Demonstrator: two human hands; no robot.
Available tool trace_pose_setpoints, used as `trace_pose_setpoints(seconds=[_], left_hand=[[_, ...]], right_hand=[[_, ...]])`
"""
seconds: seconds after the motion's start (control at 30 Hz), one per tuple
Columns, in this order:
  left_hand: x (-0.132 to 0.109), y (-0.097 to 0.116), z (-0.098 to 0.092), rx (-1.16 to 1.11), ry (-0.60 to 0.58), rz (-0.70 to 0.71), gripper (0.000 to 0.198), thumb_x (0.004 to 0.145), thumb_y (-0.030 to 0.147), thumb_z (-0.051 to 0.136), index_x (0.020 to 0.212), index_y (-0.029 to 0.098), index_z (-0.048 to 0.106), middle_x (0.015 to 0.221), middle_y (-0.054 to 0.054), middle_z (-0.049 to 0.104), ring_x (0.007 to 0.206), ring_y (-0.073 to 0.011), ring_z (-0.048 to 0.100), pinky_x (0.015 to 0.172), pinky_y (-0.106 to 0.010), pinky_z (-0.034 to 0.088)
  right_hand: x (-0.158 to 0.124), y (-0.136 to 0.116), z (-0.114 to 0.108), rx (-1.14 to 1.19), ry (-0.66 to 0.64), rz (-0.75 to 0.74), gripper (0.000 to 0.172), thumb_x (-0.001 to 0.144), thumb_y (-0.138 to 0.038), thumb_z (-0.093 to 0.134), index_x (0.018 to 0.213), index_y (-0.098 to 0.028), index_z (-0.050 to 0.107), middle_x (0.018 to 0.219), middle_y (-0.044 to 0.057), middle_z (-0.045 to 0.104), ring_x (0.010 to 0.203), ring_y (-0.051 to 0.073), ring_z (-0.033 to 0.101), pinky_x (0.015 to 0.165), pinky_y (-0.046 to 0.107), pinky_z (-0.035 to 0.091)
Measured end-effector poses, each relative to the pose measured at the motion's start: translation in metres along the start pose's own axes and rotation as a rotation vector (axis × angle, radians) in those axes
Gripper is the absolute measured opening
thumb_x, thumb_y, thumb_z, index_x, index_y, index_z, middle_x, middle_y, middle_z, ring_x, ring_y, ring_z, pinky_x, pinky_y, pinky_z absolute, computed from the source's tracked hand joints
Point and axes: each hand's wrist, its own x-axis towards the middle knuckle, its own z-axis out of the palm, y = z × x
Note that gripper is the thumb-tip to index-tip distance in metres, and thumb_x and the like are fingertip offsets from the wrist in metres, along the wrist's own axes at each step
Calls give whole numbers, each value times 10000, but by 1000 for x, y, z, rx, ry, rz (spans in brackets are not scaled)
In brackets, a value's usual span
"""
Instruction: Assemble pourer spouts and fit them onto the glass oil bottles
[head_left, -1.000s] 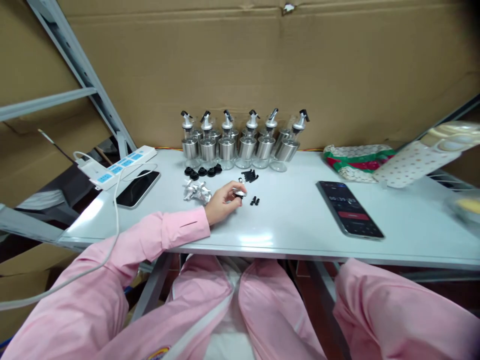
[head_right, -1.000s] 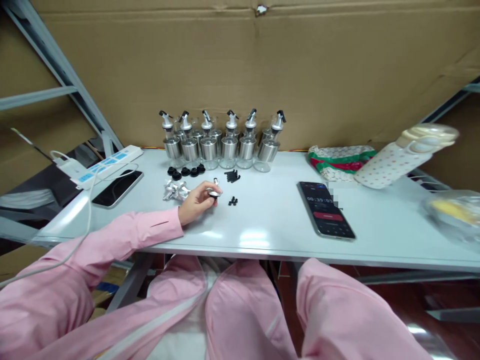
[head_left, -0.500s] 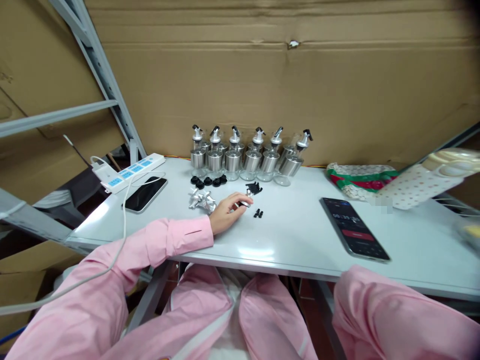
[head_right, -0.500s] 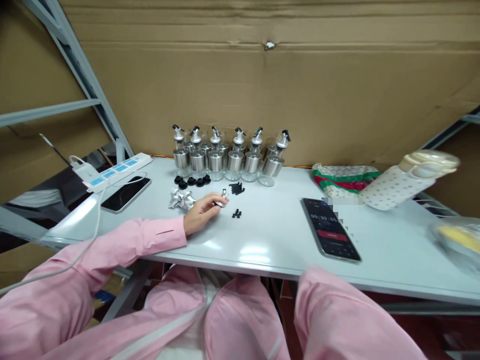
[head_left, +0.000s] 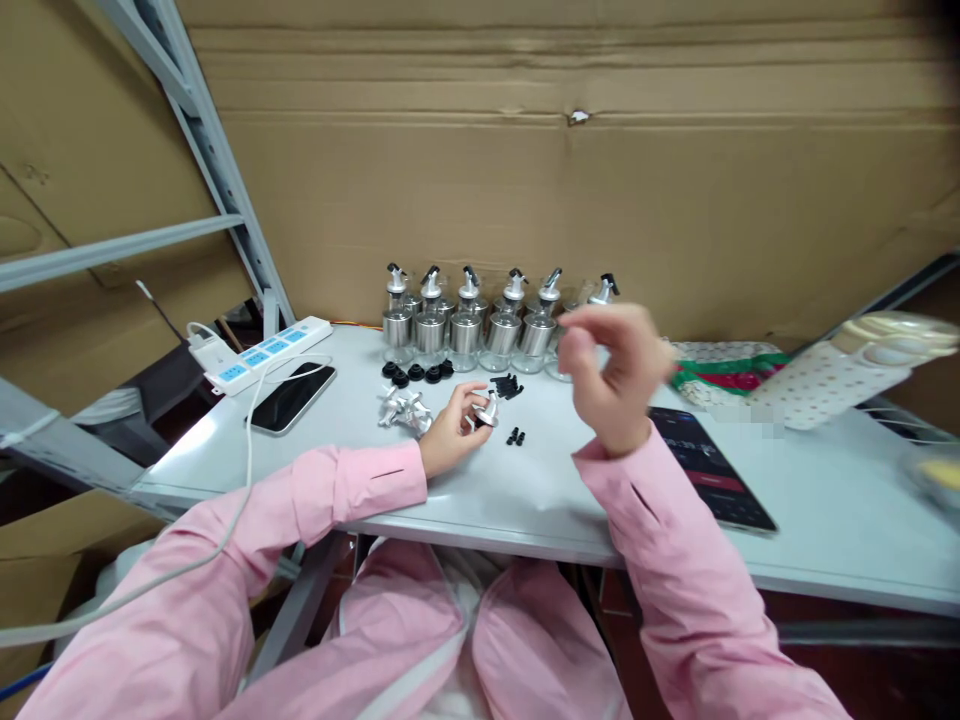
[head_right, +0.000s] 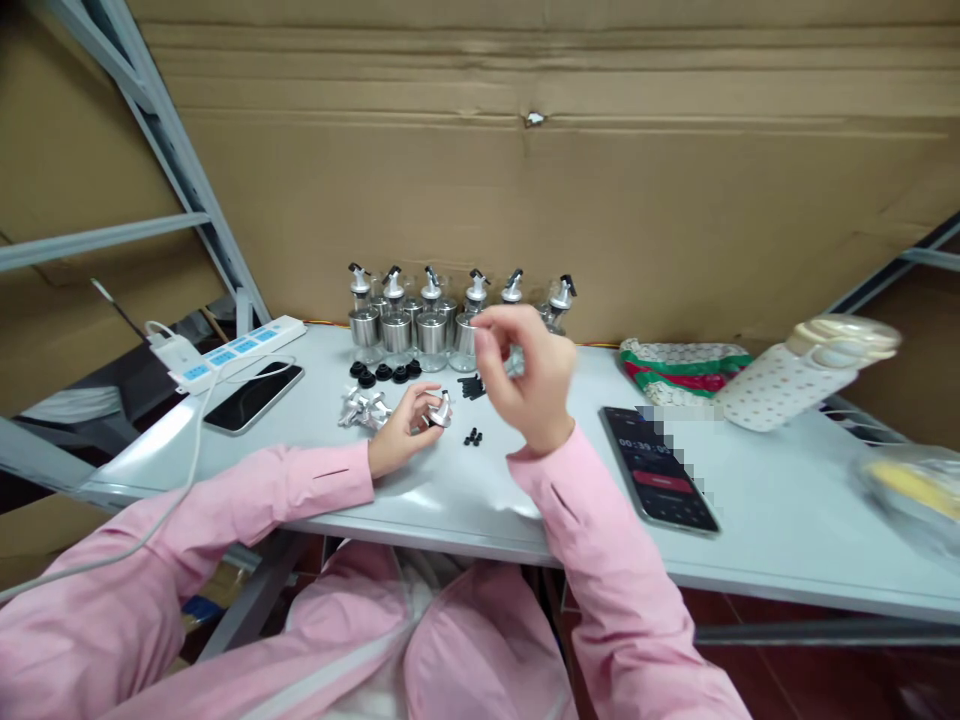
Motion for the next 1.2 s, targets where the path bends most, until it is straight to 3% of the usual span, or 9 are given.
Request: trace_pose_setpoints(seconds=[0.07, 0.13, 0.2, 0.27, 0.37, 0.6, 0.87, 1.07, 1.2], left_hand=[[1, 0, 0, -10, 0, -16, 496, 724, 147, 551, 1177, 194, 355, 943, -29, 525, 796, -110, 522, 627, -208, 359], [1, 2, 0, -8, 6, -29, 473, 721, 141, 547, 1161, 191, 379, 934, -25, 514, 785, -103, 512, 623, -204, 352], [0, 5, 0, 0, 9, -38, 462, 719, 133, 542, 1151, 196, 391, 934, -19, 504, 785, -97, 504, 616, -197, 348], [0, 8, 0, 8, 6, -40, 460, 712, 122, 542, 1142, 203, 397, 934, -11, 497, 779, -88, 498, 614, -189, 349], [0, 9, 0, -11, 11, -54, 448, 708, 115, 543, 1123, 208, 400, 929, -3, 482, 763, -76, 506, 619, -180, 370], [2, 7, 1, -169, 15, -121, 362, 709, 141, 476, 1050, 215, 380, 929, 6, 401, 686, -78, 582, 552, -204, 437], [4, 4, -2, -222, 10, -122, 359, 679, 127, 456, 1028, 198, 404, 870, 10, 463, 715, -83, 539, 563, -192, 412], [5, 0, -3, -233, 45, -127, 293, 733, 181, 477, 1025, 189, 447, 877, 1, 493, 686, -73, 496, 567, -193, 393], [5, 2, -2, -193, 70, -141, 260, 799, 291, 498, 1033, 196, 438, 886, 4, 492, 651, -64, 516, 558, -197, 386]], right_hand=[[11, 34, 11, -49, -165, 129, 156, 840, -284, 486, 808, -167, 585, 542, -25, 518, 489, 95, 475, 522, 234, 388], [12, 71, 17, -142, -404, 250, 133, 767, -259, 538, 708, -155, 594, 518, -16, 536, 493, 100, 482, 524, 231, 376], [5, 102, 18, -177, -586, 435, 122, 729, -227, 538, 728, -138, 621, 552, 4, 583, 500, 110, 505, 529, 235, 386], [-5, 121, 17, -151, -685, 564, 162, 717, -248, 545, 773, -127, 638, 579, 12, 609, 502, 115, 525, 539, 239, 404], [-14, 128, 22, -93, -764, 625, 242, 725, -310, 560, 844, -119, 647, 576, 9, 613, 473, 104, 515, 528, 233, 413], [-19, 128, 40, -312, -735, 473, 176, 717, -281, 592, 796, -155, 686, 707, 39, 676, 622, 136, 575, 620, 239, 420], [-16, 121, 33, -330, -693, 467, 133, 712, -178, 542, 751, -139, 663, 753, 65, 687, 674, 158, 602, 646, 245, 419], [-13, 96, 36, 122, -651, 597, 145, 741, -295, 560, 760, -153, 580, 650, 51, 661, 604, 155, 614, 493, 227, 430], [-14, 82, 42, 355, -642, 573, 230, 704, -367, 628, 735, -151, 555, 585, 25, 625, 532, 111, 565, 497, 225, 450]])
